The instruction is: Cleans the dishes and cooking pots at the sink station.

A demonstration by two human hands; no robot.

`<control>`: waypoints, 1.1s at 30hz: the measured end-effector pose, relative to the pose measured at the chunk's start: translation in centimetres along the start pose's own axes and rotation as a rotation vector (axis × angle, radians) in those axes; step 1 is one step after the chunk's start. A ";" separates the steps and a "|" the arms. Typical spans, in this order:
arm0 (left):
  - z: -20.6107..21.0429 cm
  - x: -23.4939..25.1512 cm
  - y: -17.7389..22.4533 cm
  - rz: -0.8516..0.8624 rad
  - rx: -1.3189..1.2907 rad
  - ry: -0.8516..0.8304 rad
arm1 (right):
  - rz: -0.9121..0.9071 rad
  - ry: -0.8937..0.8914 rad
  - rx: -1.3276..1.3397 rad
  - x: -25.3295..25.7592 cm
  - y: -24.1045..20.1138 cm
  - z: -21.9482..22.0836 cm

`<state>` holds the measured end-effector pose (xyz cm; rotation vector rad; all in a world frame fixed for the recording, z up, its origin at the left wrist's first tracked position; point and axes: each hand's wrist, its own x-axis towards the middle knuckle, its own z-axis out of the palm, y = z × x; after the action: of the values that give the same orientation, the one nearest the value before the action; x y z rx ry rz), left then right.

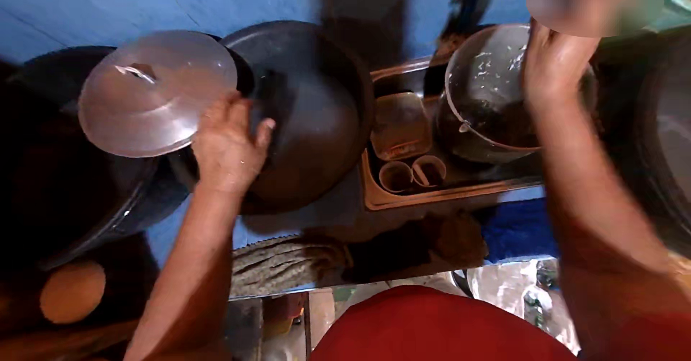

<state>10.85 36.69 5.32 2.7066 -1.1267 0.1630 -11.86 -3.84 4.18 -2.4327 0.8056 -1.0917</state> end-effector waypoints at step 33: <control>6.0 -5.0 6.4 -0.228 -0.167 -0.112 | 0.201 -0.877 -0.134 -8.7 -5.3 2.8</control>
<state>2.86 34.36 -0.48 2.6941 -0.8087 -0.1141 -12.55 5.92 0.25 -2.4878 0.7826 0.1436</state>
